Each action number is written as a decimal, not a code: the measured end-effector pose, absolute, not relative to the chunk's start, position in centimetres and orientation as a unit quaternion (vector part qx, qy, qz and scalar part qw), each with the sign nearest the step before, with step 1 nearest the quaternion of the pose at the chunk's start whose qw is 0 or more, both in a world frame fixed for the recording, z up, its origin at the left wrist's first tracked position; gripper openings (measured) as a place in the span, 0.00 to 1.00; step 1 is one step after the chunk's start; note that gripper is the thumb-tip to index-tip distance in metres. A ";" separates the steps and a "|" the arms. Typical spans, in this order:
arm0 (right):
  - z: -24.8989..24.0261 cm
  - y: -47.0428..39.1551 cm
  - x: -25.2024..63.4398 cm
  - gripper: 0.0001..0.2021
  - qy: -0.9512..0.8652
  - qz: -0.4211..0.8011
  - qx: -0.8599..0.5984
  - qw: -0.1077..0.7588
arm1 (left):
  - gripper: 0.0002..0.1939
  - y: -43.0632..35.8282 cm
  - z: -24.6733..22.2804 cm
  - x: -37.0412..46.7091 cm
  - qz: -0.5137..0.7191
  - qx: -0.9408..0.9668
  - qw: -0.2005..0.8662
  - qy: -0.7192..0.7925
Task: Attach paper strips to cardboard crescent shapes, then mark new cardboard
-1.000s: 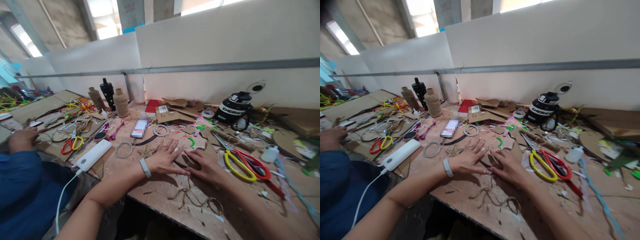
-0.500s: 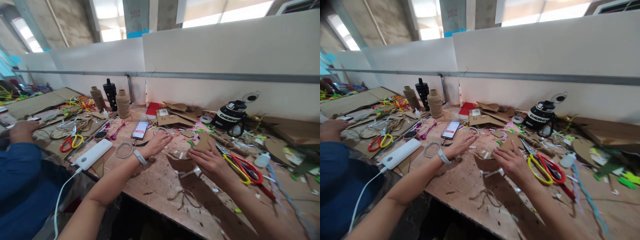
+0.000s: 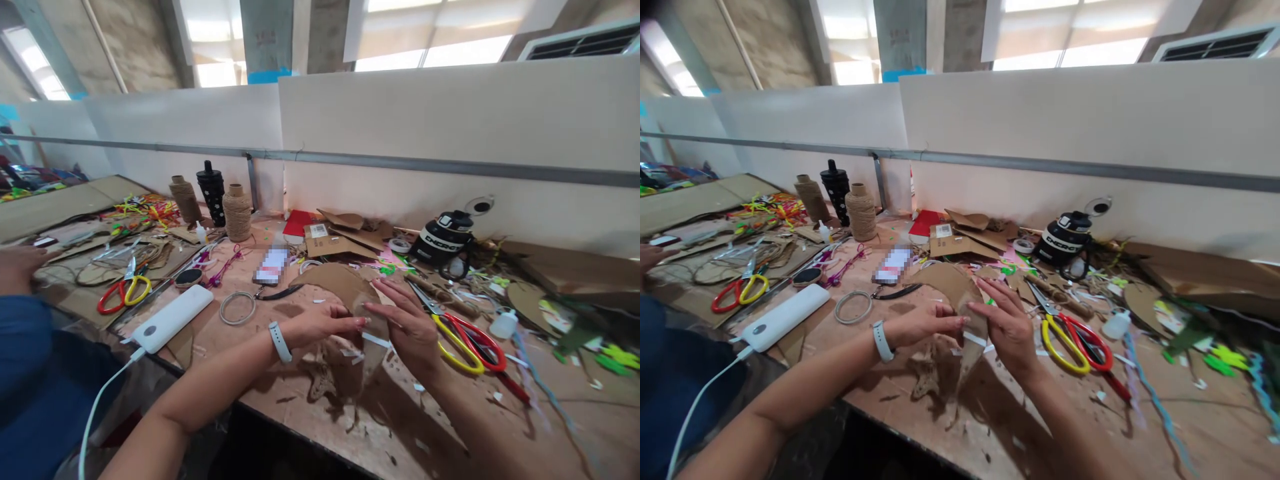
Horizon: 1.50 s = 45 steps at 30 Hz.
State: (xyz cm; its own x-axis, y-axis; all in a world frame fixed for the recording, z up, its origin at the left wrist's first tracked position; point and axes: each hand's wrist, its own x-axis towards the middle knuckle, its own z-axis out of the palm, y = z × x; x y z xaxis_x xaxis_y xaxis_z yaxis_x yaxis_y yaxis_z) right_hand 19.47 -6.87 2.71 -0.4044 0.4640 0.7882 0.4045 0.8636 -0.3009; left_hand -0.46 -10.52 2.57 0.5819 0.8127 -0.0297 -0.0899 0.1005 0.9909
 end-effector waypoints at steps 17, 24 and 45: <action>2.4 -9.4 18.1 0.26 -0.694 0.468 -0.422 0.346 | 0.27 -10.0 1.2 0.7 0.473 0.495 0.612 0.394; 2.7 -9.8 17.7 0.27 -0.643 0.501 -0.444 0.372 | 0.29 -10.5 0.3 1.1 0.429 0.578 0.587 0.372; 2.5 -9.9 17.1 0.26 -0.644 0.514 -0.451 0.342 | 0.27 -10.2 0.4 0.4 0.429 0.572 0.560 0.419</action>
State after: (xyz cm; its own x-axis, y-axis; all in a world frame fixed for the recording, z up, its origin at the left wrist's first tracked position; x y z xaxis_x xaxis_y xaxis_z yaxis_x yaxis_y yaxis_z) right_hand 17.12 -9.93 2.47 -0.3593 0.9329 -0.0227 0.2289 0.0645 -0.9713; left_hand 0.44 -10.19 0.40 0.2807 0.9596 0.0211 -0.0013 -0.0216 0.9998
